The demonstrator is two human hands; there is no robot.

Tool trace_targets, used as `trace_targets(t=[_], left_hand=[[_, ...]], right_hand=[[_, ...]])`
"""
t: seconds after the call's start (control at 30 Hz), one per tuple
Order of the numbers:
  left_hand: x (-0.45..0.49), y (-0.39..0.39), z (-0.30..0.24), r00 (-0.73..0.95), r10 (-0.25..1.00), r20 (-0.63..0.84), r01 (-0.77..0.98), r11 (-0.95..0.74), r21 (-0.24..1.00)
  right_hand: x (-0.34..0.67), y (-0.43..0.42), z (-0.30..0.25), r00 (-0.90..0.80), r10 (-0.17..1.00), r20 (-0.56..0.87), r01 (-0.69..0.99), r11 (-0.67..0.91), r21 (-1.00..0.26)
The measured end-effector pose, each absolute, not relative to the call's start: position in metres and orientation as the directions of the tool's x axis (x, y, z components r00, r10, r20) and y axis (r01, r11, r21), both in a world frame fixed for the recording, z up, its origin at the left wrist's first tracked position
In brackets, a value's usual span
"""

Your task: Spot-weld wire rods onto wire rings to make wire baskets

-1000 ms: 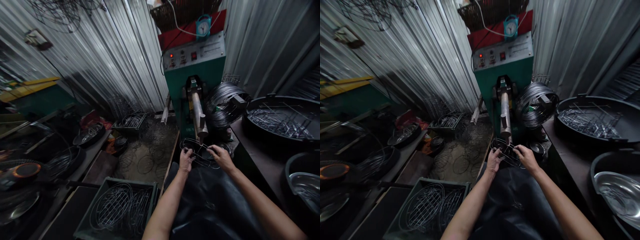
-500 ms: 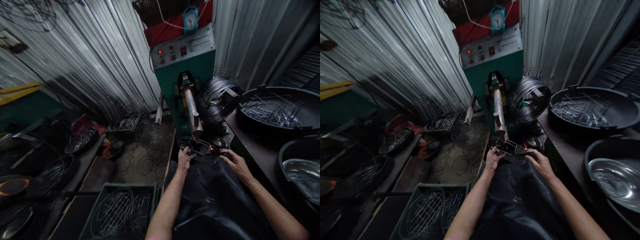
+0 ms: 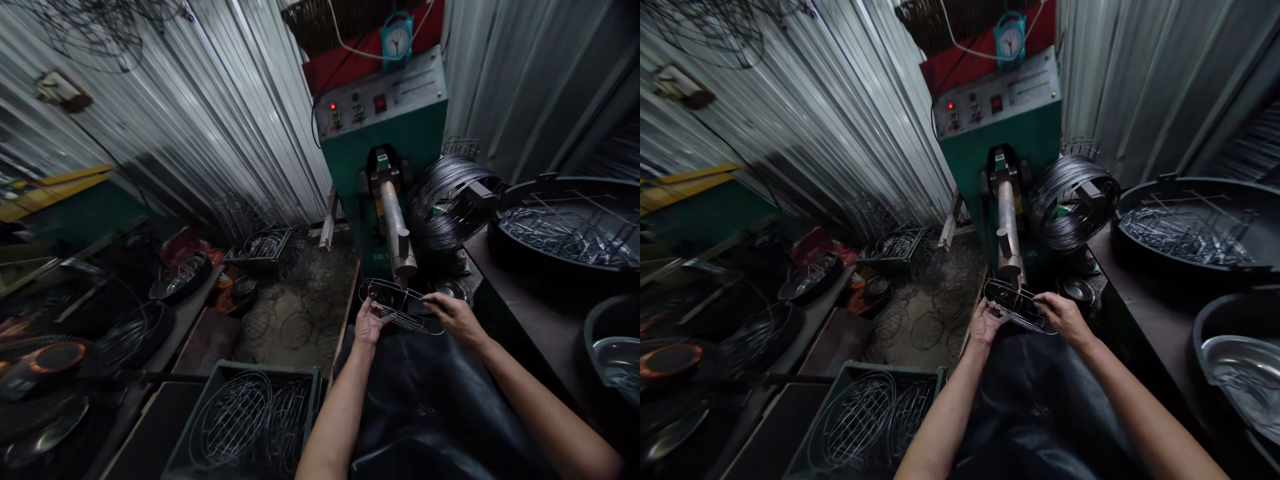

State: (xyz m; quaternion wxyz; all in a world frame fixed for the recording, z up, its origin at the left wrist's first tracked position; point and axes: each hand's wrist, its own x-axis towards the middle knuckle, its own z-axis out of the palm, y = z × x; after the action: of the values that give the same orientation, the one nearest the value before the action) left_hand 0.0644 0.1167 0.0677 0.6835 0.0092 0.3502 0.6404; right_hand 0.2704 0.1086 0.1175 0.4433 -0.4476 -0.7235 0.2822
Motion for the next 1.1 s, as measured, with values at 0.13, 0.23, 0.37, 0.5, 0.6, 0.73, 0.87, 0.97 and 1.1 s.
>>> trace_targets(t=[0.13,0.23,0.37,0.5,0.6,0.73,0.87,0.97,1.1], left_hand=[[0.067,0.121,0.067,-0.037,0.867,-0.496,-0.89,0.197,0.41],[0.066,0.123,0.065,-0.014,0.864,-0.504,-0.892,0.216,0.396],[0.066,0.11,0.063,-0.047,0.85,-0.525,-0.794,0.286,0.536],[0.086,0.076,0.061,-0.308,0.904,-0.297,-0.328,0.193,0.925],[0.113,0.06,0.061,-0.301,0.952,0.059,0.057,-0.044,0.997],[0.137,0.062,0.064,-0.228,0.965,0.129,0.116,-0.105,0.988],[0.137,0.069,0.067,-0.084,0.996,-0.022,-0.19,0.005,0.982],[0.133,0.07,0.074,-0.036,0.987,-0.157,-0.42,0.128,0.899],[0.126,0.072,0.083,-0.037,0.975,-0.218,-0.479,0.174,0.861]], right_hand=[[0.263,0.12,0.124,-0.204,0.895,0.396,0.419,0.446,-0.791],[0.259,0.124,0.126,-0.198,0.902,0.383,0.415,0.431,-0.801],[0.271,0.114,0.119,-0.15,0.914,0.377,0.385,0.405,-0.829],[0.297,0.094,0.095,-0.039,0.966,0.256,0.371,0.252,-0.894],[0.308,0.084,0.08,-0.039,0.984,0.173,0.323,0.176,-0.93],[0.307,0.075,0.084,-0.068,0.981,0.183,0.273,0.195,-0.942],[0.294,0.068,0.101,-0.143,0.954,0.265,0.273,0.295,-0.916],[0.278,0.071,0.109,-0.166,0.92,0.356,0.328,0.392,-0.86],[0.261,0.082,0.113,-0.146,0.912,0.383,0.397,0.408,-0.822]])
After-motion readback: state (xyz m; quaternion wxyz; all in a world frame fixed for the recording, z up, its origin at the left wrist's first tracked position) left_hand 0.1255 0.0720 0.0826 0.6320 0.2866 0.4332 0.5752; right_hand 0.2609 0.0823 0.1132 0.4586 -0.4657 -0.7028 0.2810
